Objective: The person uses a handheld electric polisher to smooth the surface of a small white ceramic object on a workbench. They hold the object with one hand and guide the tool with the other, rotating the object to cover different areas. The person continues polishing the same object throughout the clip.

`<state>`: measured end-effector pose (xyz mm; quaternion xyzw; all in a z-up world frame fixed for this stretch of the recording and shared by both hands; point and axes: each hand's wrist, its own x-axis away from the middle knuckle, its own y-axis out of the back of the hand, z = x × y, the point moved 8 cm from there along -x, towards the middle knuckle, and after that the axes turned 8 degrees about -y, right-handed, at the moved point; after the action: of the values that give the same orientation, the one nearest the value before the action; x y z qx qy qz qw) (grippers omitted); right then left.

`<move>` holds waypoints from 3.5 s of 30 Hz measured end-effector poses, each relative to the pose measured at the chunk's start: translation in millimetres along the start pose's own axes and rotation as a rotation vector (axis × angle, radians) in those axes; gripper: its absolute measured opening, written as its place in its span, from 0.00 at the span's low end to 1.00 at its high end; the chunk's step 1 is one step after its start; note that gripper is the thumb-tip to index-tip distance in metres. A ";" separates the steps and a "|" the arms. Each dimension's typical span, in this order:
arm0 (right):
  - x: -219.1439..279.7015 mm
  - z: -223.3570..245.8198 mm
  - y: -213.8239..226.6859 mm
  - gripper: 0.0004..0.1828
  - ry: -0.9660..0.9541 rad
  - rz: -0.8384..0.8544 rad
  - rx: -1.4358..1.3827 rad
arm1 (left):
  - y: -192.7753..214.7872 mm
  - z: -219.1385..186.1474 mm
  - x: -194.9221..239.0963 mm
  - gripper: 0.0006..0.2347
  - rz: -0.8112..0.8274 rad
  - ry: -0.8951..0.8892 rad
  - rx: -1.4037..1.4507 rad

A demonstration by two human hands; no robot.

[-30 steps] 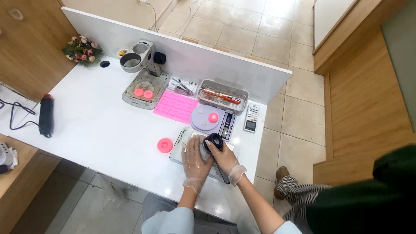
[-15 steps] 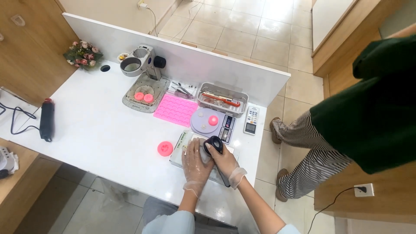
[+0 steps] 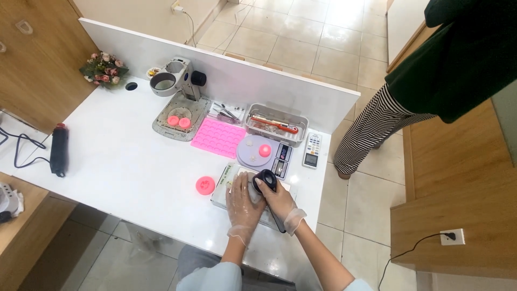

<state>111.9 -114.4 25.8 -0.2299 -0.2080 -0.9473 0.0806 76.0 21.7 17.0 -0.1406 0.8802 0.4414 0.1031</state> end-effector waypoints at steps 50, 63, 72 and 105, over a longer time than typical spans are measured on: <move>-5.2 -5.6 -4.2 0.36 -0.079 0.011 0.007 | -9.3 12.7 -1.3 0.40 -0.058 -0.035 -0.035; -20.9 -20.8 -10.4 0.34 -0.063 0.029 -0.063 | -43.8 42.7 -5.1 0.45 -0.118 -0.078 -0.026; -39.6 -36.9 -13.9 0.38 -0.092 0.029 -0.006 | -60.6 56.8 -10.0 0.47 0.032 0.017 -0.016; -26.0 -26.9 -8.6 0.37 -0.070 0.023 -0.034 | -20.2 17.8 -1.5 0.43 -0.079 -0.050 0.007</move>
<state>121.9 -116.8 -11.2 -0.2667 -0.1920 -0.9411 0.0800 85.2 24.8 -8.1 -0.1639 0.8726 0.4374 0.1428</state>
